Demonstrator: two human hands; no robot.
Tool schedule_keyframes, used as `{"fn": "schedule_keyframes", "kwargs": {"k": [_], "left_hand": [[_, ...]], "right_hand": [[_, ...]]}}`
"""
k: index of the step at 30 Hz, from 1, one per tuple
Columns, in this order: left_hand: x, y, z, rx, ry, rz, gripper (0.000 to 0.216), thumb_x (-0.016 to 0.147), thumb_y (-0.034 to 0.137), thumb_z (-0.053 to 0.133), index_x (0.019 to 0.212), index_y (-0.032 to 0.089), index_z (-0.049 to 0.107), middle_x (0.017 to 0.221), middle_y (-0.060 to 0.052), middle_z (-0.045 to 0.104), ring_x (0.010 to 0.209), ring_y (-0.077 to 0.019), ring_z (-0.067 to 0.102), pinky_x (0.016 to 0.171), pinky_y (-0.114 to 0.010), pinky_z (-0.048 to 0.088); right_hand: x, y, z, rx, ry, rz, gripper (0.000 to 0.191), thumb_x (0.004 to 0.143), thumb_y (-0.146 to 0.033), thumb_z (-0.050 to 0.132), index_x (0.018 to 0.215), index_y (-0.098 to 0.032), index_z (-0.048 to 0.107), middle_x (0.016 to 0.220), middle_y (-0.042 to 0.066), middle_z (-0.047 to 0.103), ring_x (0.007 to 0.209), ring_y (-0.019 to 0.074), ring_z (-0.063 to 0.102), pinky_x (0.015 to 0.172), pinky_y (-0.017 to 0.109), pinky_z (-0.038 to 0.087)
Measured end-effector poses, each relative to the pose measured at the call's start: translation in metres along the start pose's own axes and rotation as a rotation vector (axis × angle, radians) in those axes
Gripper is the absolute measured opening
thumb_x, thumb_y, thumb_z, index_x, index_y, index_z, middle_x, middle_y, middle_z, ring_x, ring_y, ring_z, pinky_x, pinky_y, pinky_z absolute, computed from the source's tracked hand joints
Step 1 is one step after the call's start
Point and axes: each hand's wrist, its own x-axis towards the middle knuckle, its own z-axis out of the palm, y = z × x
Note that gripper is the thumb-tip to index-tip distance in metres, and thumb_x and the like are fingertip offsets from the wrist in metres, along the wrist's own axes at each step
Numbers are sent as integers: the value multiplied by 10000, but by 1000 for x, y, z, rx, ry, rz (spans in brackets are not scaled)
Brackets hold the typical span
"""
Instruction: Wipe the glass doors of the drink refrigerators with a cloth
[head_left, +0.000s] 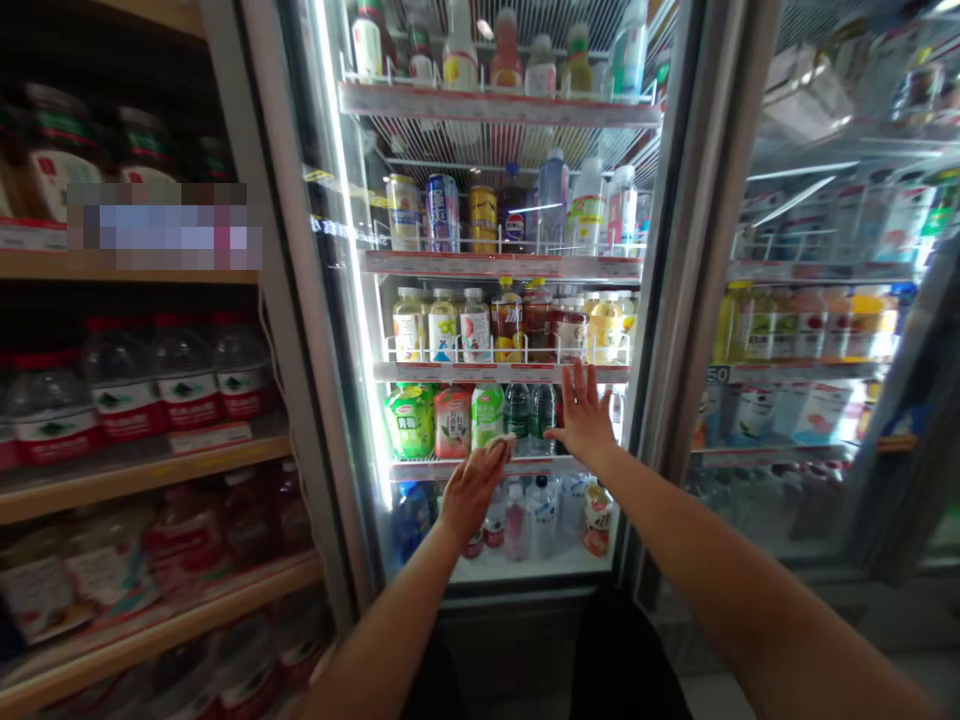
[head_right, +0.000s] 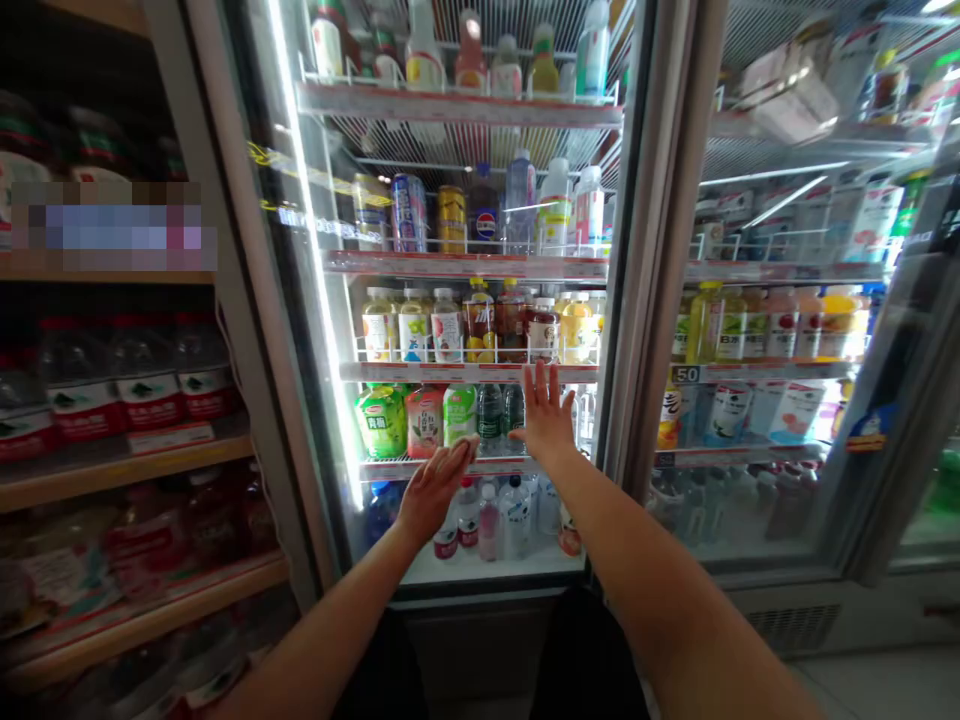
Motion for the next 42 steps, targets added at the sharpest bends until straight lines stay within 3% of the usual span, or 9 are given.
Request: {"fn": "schedule_keyframes", "kwargs": {"k": [4, 9, 13, 18, 23, 27, 32, 37, 42], "left_hand": [[11, 7, 0, 10, 24, -159, 656, 904, 97, 424, 1537, 235, 319, 1557, -28, 400, 1339, -244, 461, 1111, -390, 373], [24, 17, 0, -93, 0, 18, 662, 918, 109, 428, 1546, 262, 286, 1571, -13, 377, 1360, -206, 441, 1088, -346, 389], [32, 17, -1, -74, 7, -178, 682, 907, 95, 419, 1556, 220, 253, 1566, -46, 382, 1360, -255, 435, 1090, -397, 380], [34, 15, -2, -138, -8, 87, 700, 908, 74, 412, 1556, 278, 241, 1559, 10, 397, 1337, -208, 459, 1057, -342, 405], [27, 7, -2, -94, 17, -217, 711, 915, 92, 403, 1572, 232, 170, 1559, -44, 395, 1351, -267, 440, 1101, -415, 366], [23, 8, -3, -132, 21, -9, 680, 925, 95, 401, 1559, 271, 230, 1548, -21, 416, 1336, -221, 465, 1110, -363, 353], [30, 16, -5, -79, -6, -223, 666, 908, 91, 411, 1551, 203, 277, 1565, -55, 382, 1335, -263, 457, 1102, -400, 374], [35, 18, -5, -181, -32, -13, 708, 887, 64, 419, 1551, 257, 272, 1559, -32, 397, 1336, -215, 469, 1070, -348, 420], [34, 16, -8, -97, 7, -267, 703, 899, 75, 401, 1566, 200, 218, 1563, -64, 385, 1333, -266, 461, 1093, -419, 410]], "right_hand": [[0, 1, -1, -5, -22, 0, 1213, 792, -561, 727, 1576, -157, -107, 1630, 145, -177, 1501, 362, -182, 1148, 693, 149], [0, 0, -2, -26, -32, 4, 1184, 806, -542, 721, 1579, -142, -80, 1624, 130, -198, 1501, 359, -187, 1156, 686, 140], [0, -1, -1, -25, -19, 5, 1217, 793, -552, 731, 1571, -152, -117, 1620, 138, -203, 1497, 355, -202, 1150, 690, 151], [0, -3, -4, -13, -38, 24, 1209, 797, -520, 738, 1571, -155, -116, 1617, 136, -202, 1498, 355, -198, 1148, 677, 187], [-1, -4, -6, 11, -67, 25, 1218, 795, -539, 734, 1568, -166, -130, 1619, 140, -198, 1500, 361, -185, 1150, 681, 161], [-1, -2, -4, 22, -59, 14, 1241, 791, -558, 730, 1557, -172, -167, 1612, 154, -215, 1495, 366, -199, 1147, 682, 159], [0, -2, -2, 13, -75, 18, 1233, 783, -572, 729, 1569, -158, -126, 1617, 145, -205, 1497, 367, -193, 1148, 684, 154], [1, -3, -3, 6, -73, 15, 1289, 741, -596, 752, 1564, -152, -136, 1619, 152, -196, 1497, 376, -184, 1146, 687, 163], [1, -4, -4, -23, -101, 38, 1314, 707, -581, 793, 1574, -144, -92, 1611, 160, -205, 1498, 385, -172, 1148, 686, 153]]}}
